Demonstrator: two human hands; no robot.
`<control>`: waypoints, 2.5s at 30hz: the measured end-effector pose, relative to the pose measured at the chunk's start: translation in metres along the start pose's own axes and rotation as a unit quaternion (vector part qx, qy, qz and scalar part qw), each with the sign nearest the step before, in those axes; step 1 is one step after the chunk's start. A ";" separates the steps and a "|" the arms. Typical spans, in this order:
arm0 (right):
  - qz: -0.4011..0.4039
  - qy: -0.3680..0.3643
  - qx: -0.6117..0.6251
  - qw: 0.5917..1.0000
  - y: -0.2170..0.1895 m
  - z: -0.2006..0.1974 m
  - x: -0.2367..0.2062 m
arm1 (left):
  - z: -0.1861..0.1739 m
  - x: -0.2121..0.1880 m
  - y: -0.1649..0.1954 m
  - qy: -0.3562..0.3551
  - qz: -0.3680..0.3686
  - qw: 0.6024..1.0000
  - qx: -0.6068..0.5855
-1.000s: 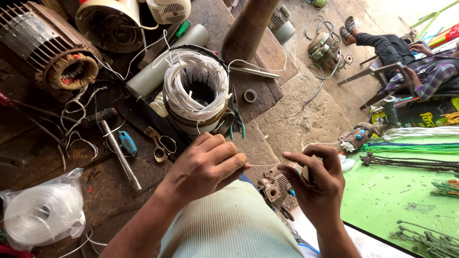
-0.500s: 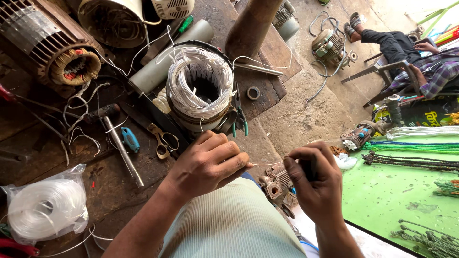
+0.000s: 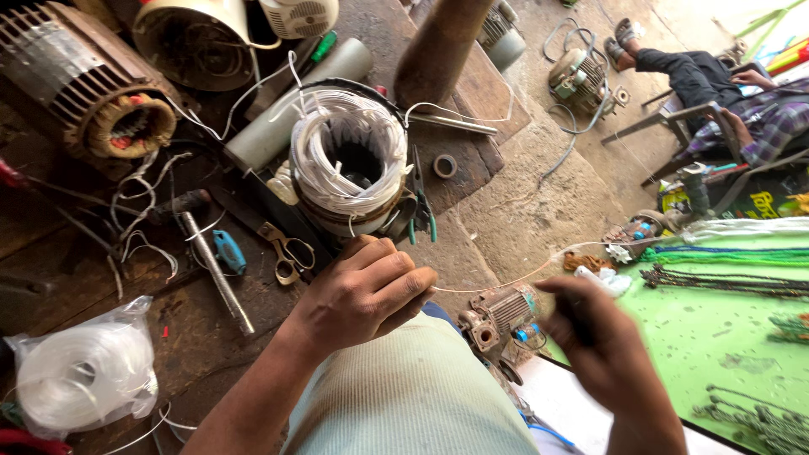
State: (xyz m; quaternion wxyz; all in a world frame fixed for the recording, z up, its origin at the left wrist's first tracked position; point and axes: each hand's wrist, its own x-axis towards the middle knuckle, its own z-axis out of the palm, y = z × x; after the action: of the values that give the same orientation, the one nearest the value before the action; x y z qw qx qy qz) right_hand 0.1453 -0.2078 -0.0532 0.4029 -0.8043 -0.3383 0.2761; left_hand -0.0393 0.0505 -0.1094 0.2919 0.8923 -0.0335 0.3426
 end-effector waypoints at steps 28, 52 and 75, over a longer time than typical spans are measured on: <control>-0.182 -0.101 0.443 0.872 0.035 0.071 0.037 | -0.013 0.002 -0.026 0.040 0.007 0.987 -0.157; -0.436 -0.197 0.002 0.878 -0.047 0.064 0.100 | -0.032 0.004 -0.023 -0.017 -0.009 0.963 -0.268; -0.276 -0.115 -0.009 0.954 -0.003 0.031 0.040 | -0.027 0.010 -0.023 -0.035 0.004 0.973 -0.228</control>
State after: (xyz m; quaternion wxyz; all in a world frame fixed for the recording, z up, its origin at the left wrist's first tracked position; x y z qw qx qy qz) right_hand 0.1469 -0.1615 -0.0738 0.4146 -0.6460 -0.5937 0.2414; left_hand -0.0417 0.0858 -0.0980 0.4846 0.8136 -0.1248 0.2959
